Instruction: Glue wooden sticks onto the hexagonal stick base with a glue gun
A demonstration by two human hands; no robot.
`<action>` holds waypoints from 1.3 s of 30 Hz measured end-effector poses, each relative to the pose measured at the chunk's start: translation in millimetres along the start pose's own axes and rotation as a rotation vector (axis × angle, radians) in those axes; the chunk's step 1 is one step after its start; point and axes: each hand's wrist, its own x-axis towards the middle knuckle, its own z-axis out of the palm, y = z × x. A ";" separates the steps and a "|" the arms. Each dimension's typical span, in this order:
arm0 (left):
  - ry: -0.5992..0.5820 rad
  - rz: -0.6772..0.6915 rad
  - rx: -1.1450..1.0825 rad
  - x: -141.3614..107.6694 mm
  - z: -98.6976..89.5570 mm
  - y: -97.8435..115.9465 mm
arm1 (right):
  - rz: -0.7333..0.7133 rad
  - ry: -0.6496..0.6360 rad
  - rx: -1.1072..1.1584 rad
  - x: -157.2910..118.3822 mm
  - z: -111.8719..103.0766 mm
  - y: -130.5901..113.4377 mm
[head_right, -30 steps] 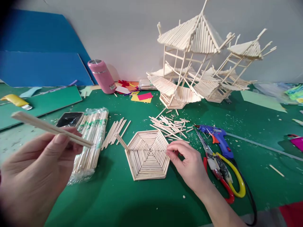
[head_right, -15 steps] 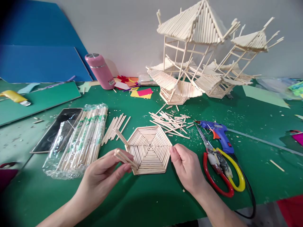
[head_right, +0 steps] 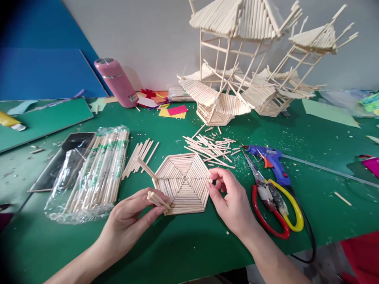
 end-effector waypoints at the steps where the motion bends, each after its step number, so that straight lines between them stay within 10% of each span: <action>1: 0.000 0.006 0.002 -0.3 -0.1 0.0 | -0.009 -0.008 0.001 -0.1 0.3 -0.4; 29: -0.035 0.086 -0.017 0.8 0.8 -7.3 | -0.009 -0.114 -0.029 -2.0 7.9 0.5; 35: -0.045 0.077 -0.050 -1.7 0.2 -7.7 | -0.188 0.025 -0.046 -4.8 8.6 -9.0; 39: -0.060 0.056 -0.073 0.0 -0.8 -7.8 | -0.295 -0.112 0.100 -10.6 15.0 -31.2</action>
